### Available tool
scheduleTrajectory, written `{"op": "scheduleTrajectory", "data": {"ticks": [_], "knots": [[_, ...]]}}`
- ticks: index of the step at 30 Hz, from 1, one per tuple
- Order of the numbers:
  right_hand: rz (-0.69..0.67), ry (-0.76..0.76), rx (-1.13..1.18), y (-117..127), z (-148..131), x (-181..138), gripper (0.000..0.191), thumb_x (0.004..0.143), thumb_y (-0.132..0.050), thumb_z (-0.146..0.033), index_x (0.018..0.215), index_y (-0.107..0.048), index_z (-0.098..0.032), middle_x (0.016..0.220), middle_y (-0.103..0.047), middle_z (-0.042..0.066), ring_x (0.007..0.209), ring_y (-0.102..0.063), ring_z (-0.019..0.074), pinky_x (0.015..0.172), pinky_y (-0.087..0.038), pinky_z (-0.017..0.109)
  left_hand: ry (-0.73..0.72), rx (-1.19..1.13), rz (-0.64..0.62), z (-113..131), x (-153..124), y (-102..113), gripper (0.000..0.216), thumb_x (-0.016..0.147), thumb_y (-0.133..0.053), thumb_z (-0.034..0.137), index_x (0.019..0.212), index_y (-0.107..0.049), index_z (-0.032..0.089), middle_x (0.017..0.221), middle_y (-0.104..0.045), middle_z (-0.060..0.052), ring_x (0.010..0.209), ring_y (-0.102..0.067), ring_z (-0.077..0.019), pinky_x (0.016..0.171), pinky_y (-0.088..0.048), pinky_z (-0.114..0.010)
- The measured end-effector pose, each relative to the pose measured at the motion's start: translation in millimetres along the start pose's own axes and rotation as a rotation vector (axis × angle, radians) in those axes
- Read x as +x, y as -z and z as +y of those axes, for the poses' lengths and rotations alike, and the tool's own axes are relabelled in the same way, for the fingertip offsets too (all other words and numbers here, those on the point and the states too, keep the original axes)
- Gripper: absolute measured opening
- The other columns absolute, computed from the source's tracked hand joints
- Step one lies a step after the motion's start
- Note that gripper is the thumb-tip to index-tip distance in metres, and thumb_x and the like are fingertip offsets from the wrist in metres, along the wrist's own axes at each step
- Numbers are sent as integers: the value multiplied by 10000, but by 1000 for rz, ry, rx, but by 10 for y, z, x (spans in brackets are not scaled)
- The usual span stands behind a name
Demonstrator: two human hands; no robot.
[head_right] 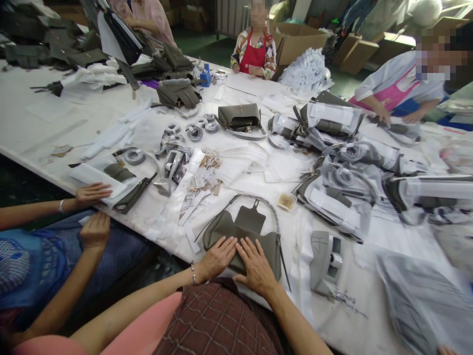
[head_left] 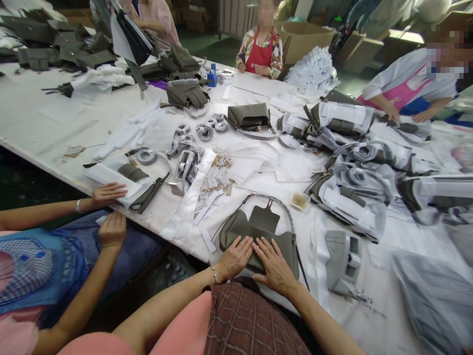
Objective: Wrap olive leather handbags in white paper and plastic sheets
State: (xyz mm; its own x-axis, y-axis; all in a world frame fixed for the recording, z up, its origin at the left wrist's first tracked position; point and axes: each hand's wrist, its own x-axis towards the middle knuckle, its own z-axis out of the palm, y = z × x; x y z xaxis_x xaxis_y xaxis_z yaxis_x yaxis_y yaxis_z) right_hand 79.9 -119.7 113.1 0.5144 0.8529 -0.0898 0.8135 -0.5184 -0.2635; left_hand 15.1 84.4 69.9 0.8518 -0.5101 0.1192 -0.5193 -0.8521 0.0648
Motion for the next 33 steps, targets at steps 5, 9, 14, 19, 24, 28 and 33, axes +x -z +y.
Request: {"op": "scheduleTrajectory", "data": {"ticks": [5, 9, 14, 19, 24, 28, 33], "knots": [[50, 24, -106, -168, 37, -16, 851, 753, -551, -116, 1533, -217, -182, 1561, -323, 74, 1443, -263, 251, 1190, -217, 476, 6, -134, -98, -49, 90, 192, 600, 980, -422, 463, 1395, -432, 31, 1467, -433, -201, 1388, -373, -293, 1128, -277, -447], [159, 46, -193, -283, 54, -56, 851, 751, -416, 6, 1543, -153, -160, 1543, -354, 77, 1429, -303, 226, 1192, -225, 464, 51, -308, -125, -121, 188, 301, 698, 959, -350, 620, 1404, -437, 89, 1434, -494, -146, 1352, -424, -244, 1123, -304, -415], [228, 19, -199, -407, 52, -68, 838, 769, -397, 1, 1548, -137, -171, 1535, -367, 72, 1426, -312, 244, 1191, -201, 505, 77, -286, -38, -119, 194, 210, 655, 979, -348, 572, 1440, -385, 107, 1470, -456, -120, 1403, -339, -269, 1162, -217, -523], [235, 59, -169, -473, 89, -48, 724, 900, -534, -393, 1527, -247, -171, 1539, -358, 99, 1421, -314, 294, 1181, -202, 513, 43, -217, -30, -101, 117, 94, 682, 987, -345, 525, 1482, -296, 59, 1536, -348, -135, 1461, -207, -272, 1191, -162, -503], [188, 105, -128, -351, 265, 20, 696, 925, -502, -485, 1523, -263, -220, 1532, -378, 61, 1411, -341, 259, 1147, -283, 463, 40, -199, -48, -136, 133, 44, 698, 982, -351, 533, 1501, -255, 76, 1557, -306, -126, 1473, -168, -262, 1191, -175, -490], [184, 133, -173, -252, 443, 97, 692, 913, -521, -434, 1521, -269, -224, 1540, -365, 37, 1416, -325, 253, 1179, -189, 458, 42, -187, -65, -119, 157, 84, 664, 986, -348, 523, 1498, -274, 106, 1551, -324, -116, 1465, -201, -266, 1182, -197, -488], [213, 151, -197, -318, 515, 120, 720, 864, -566, -427, 1507, -313, -225, 1556, -333, 39, 1422, -304, 265, 1197, -68, 452, 11, -165, -106, -170, 171, 277, 692, 956, -409, 569, 1451, -358, 89, 1504, -393, -160, 1428, -293, -282, 1169, -221, -482]]}}
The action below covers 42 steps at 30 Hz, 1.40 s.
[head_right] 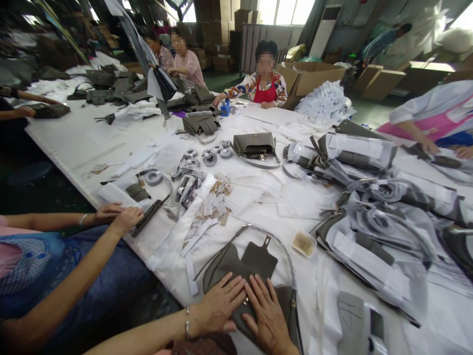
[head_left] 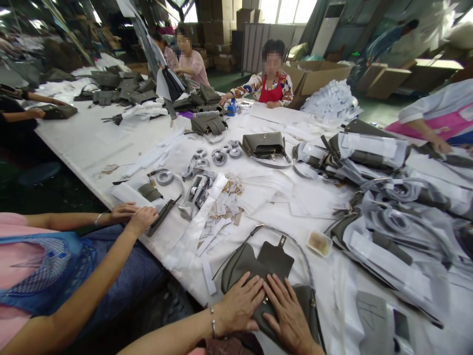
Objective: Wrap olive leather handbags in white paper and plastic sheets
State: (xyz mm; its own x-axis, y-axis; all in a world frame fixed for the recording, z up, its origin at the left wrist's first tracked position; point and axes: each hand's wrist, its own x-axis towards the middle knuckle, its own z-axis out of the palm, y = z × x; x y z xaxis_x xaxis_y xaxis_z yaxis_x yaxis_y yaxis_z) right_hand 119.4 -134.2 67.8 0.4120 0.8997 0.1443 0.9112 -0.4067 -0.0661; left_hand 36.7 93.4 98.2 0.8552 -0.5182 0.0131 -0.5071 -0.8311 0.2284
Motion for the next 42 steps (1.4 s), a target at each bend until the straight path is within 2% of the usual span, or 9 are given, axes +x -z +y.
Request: {"op": "scheduleTrajectory", "data": {"ticks": [5, 10, 16, 24, 28, 32, 34, 38, 42], "knots": [[41, -3, 65, -78, 15, -30, 679, 874, -566, -413, 1492, -349, -234, 1540, -368, 51, 1412, -324, 269, 1190, -95, 455, 102, 120, 29, -202, -24, 67, 367, 996, -425, 258, 1338, -501, 150, 1438, -482, -151, 1336, -451, -272, 1099, -345, -448], [15, -4, 91, 17, 46, 13, 656, 895, -550, -438, 1492, -346, -259, 1541, -368, 43, 1409, -332, 269, 1176, -141, 455, 77, 58, 161, -282, -134, -130, 321, 977, -483, 213, 1291, -542, 178, 1352, -577, -95, 1282, -514, -205, 1074, -417, -340], [71, 95, 19, 106, -22, 108, 687, 860, -564, -484, 1473, -389, -229, 1478, -462, 79, 1362, -401, 259, 1195, -75, 443, 92, -23, 215, -265, -67, -280, 403, 953, -489, 165, 1353, -496, 205, 1389, -551, -93, 1304, -498, -217, 1079, -437, -384], [263, 189, -62, -258, 26, 75, 568, 815, -599, -396, 1361, -548, -249, 1240, -649, 117, 1280, -490, 293, 1184, -131, 526, 78, -384, -90, -340, 49, 64, 647, 846, -641, 304, 1440, -399, 217, 1527, -375, -104, 1411, -346, -271, 1168, -284, -475], [349, 204, -90, -348, 84, 91, 409, 911, -499, -405, 1267, -629, -252, 1173, -685, 79, 1303, -476, 271, 1198, -134, 514, 171, -577, -204, -775, 442, 448, 319, 870, -637, 355, 1179, -639, 276, 1138, -703, -11, 1071, -652, -207, 971, -480, -316], [412, 182, -117, -389, 99, 92, 431, 969, -382, -457, 1192, -676, -236, 1172, -691, 69, 1324, -462, 264, 1193, -217, 491, 601, -235, 200, -1360, 1159, 704, 352, 901, -616, 309, 1235, -574, 202, 1312, -593, -88, 1244, -522, -246, 1063, -399, -380], [404, 184, -131, -403, 104, 77, 427, 971, -384, -447, 1213, -665, -236, 1218, -676, 58, 1322, -467, 258, 1188, -249, 477, 720, -93, 255, -1603, 1490, 747, 413, 924, -582, 386, 1282, -528, 187, 1390, -516, -116, 1323, -434, -262, 1102, -349, -407], [355, 198, -139, -413, 115, 44, 395, 975, -389, -339, 1275, -624, -235, 1288, -642, 33, 1343, -446, 256, 1209, -179, 501, 950, -3, 99, -1870, 1908, 704, 470, 926, -537, 497, 1258, -513, 165, 1295, -540, -149, 1217, -498, -299, 994, -424, -450], [371, 176, -72, -401, 115, 49, 390, 968, -399, -332, 1264, -629, -222, 1274, -652, 25, 1364, -417, 249, 1215, -162, 487, 986, 9, 36, -1911, 2043, 598, 453, 874, -632, 413, 1221, -514, 147, 1219, -535, -170, 1124, -530, -320, 918, -448, -465]]}}
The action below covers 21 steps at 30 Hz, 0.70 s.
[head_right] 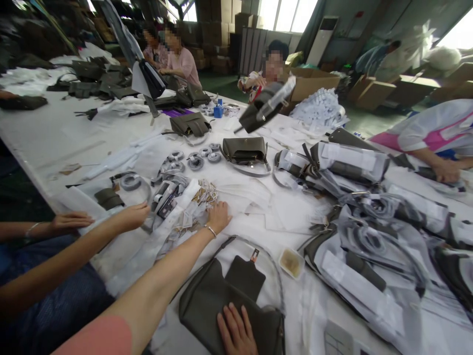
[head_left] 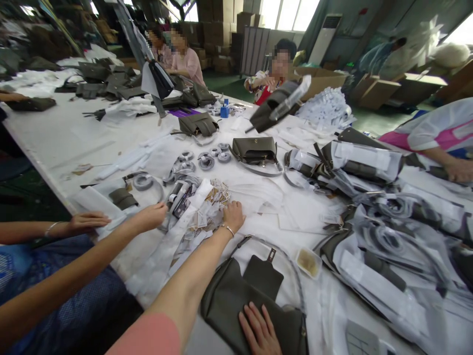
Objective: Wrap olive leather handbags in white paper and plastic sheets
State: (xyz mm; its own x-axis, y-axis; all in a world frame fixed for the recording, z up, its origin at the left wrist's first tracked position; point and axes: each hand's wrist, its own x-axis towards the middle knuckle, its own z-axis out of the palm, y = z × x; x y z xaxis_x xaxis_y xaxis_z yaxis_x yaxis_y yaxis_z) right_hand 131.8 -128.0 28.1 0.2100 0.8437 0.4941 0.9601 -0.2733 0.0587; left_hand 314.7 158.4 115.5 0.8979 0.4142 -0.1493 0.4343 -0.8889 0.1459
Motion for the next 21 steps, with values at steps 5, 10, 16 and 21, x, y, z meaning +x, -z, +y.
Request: {"op": "scheduleTrajectory", "data": {"ticks": [5, 10, 16, 21], "knots": [[17, -34, 64, 7, -9, 28, 408, 935, -449, -368, 1256, -628, -191, 1252, -662, 52, 1390, -377, 250, 1221, -135, 471, -39, 17, -9, -39, 17, -41, 388, 893, -589, 340, 1219, -519, 141, 1215, -521, -180, 1142, -506, -323, 929, -440, -462], [-35, -64, 129, 56, -51, 48, 553, 819, -522, -428, 1292, -598, -151, 1277, -642, 82, 1427, -299, 274, 1222, -80, 480, -103, 7, -41, -170, 31, 33, 279, 931, -420, 150, 1156, -576, 97, 1167, -571, -196, 1123, -548, -291, 887, -475, -408], [-158, -141, 160, 178, -120, 85, 750, 658, -628, -332, 1374, -511, -141, 1368, -576, 96, 1374, -375, 297, 1210, -102, 464, -124, -12, -108, -408, -52, 258, 272, 937, -400, 164, 1005, -660, 126, 964, -672, -143, 953, -662, -246, 807, -510, -353], [-203, -197, 174, 240, -162, 88, 807, 630, -634, -257, 1413, -463, -163, 1422, -526, 77, 1365, -384, 277, 1205, -113, 434, -143, -35, -87, -641, -295, 600, 231, 900, -445, 187, 890, -674, 165, 961, -705, -98, 973, -662, -227, 858, -515, -340]]}}
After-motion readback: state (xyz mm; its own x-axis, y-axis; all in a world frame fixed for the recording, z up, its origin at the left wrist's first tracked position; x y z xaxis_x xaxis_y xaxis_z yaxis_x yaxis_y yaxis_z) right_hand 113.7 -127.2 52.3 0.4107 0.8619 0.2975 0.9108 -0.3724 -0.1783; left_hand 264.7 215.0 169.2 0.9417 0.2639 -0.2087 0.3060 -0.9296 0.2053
